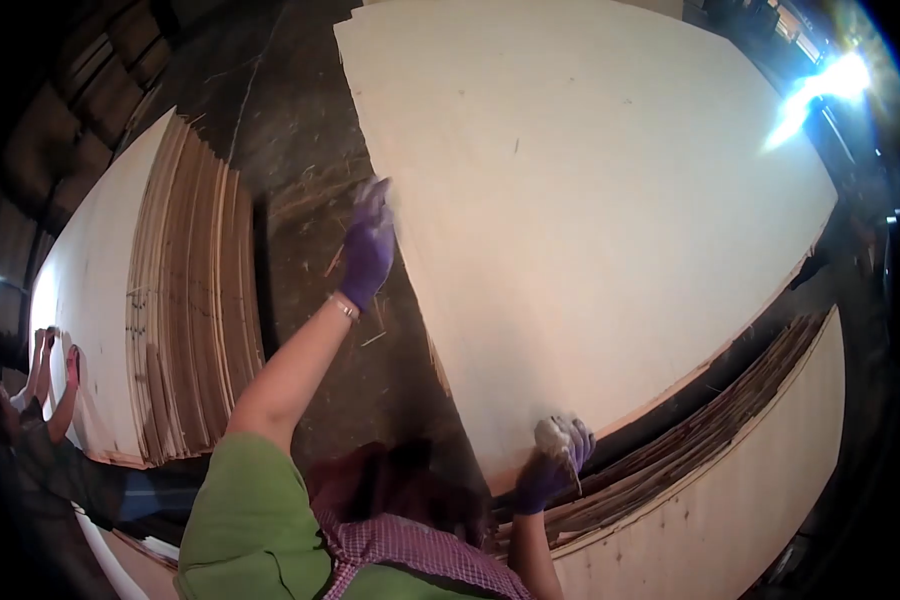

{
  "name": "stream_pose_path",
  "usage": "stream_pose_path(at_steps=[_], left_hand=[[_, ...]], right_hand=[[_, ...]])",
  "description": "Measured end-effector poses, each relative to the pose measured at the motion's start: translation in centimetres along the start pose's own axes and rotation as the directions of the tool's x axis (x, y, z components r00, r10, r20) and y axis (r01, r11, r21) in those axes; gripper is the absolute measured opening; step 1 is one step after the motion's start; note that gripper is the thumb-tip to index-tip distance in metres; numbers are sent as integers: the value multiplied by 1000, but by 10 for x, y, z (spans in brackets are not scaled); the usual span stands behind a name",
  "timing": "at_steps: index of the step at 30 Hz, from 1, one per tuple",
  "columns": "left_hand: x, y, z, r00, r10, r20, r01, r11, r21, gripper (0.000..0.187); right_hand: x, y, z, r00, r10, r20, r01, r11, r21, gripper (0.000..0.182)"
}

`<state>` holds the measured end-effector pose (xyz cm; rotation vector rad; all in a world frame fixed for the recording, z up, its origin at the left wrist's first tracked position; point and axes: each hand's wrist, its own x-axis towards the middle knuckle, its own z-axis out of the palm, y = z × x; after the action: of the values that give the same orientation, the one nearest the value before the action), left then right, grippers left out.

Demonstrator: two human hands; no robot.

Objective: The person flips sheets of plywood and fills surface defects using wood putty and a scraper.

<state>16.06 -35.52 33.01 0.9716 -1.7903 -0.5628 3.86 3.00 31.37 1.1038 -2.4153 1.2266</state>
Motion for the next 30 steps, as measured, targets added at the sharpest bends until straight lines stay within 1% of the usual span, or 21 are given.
stream_pose_path(at_steps=[1, 2, 3, 4, 5, 8, 10, 12, 13, 14, 17, 18, 20, 22, 24, 26, 28, 29, 30], left_hand=[[9, -9, 23, 997, 67, 26, -65, 996, -66, 36], [16, -13, 40, 990, 135, 47, -128, 983, -131, 37], [16, -17, 47, 990, 134, 55, -126, 985, -121, 37], [15, -12, 48, 983, 150, 106, -160, 982, 97, 39], [17, -9, 50, 975, 155, 160, -198, 931, 306, 41], [34, -7, 48, 977, 131, 169, -177, 938, 299, 42], [56, -21, 52, 974, 164, 158, -205, 931, 301, 42], [82, -40, 62, 967, 180, 178, -220, 947, 235, 42], [91, -50, 68, 970, 154, 188, -206, 932, 299, 44], [101, -53, 70, 973, 149, 175, -199, 929, 312, 44], [117, -62, 71, 970, 179, 167, -219, 939, 265, 49], [120, -70, 74, 971, 170, 166, -210, 940, 267, 49], [135, -80, 84, 969, 203, 141, -238, 924, 300, 47], [147, -88, 91, 971, 205, 127, -234, 927, 293, 46], [148, -94, 90, 972, 206, 113, -230, 930, 285, 45], [150, -95, 94, 967, 238, 94, -254, 931, 261, 42], [153, -91, 94, 972, 209, 112, -231, 941, 246, 40], [153, -85, 92, 969, 208, 135, -239, 929, 282, 40], [152, -80, 89, 967, 203, 153, -244, 913, 326, 39]], right_hand=[[5, -7, 4, 992, 20, -124, -19, 1000, 7, 22], [7, -9, 6, 993, 26, -118, -25, 1000, 9, 22], [5, -9, 6, 991, 74, -112, -74, 997, 1, 23], [5, -9, 10, 987, 117, -110, -118, 993, -7, 24], [8, -9, 13, 987, 122, -107, -123, 992, 0, 24], [13, -14, 22, 996, 59, -66, -65, 995, -80, 30], [23, -21, 40, 996, 48, -69, -55, 995, -89, 30], [36, -28, 64, 997, 30, -75, -37, 995, -94, 31], [40, -33, 75, 997, 23, -79, -30, 995, -95, 31], [45, -36, 85, 997, 18, -74, -24, 996, -86, 32], [52, -49, 108, 998, 4, -69, -9, 998, -69, 33], [57, -52, 115, 998, -2, -66, -2, 998, -62, 33], [63, -56, 125, 998, -2, -71, -1, 999, -42, 34], [67, -58, 134, 997, -1, -80, 0, 1000, -13, 35], [69, -58, 132, 996, -4, -89, 7, 1000, 26, 36], [80, -59, 130, 995, 18, -100, -10, 997, 79, 37], [92, -61, 118, 995, 55, -87, -42, 988, 148, 38], [93, -62, 107, 994, 101, -46, -90, 975, 204, 38], [91, -62, 98, 991, 110, -74, -94, 978, 188, 38]])
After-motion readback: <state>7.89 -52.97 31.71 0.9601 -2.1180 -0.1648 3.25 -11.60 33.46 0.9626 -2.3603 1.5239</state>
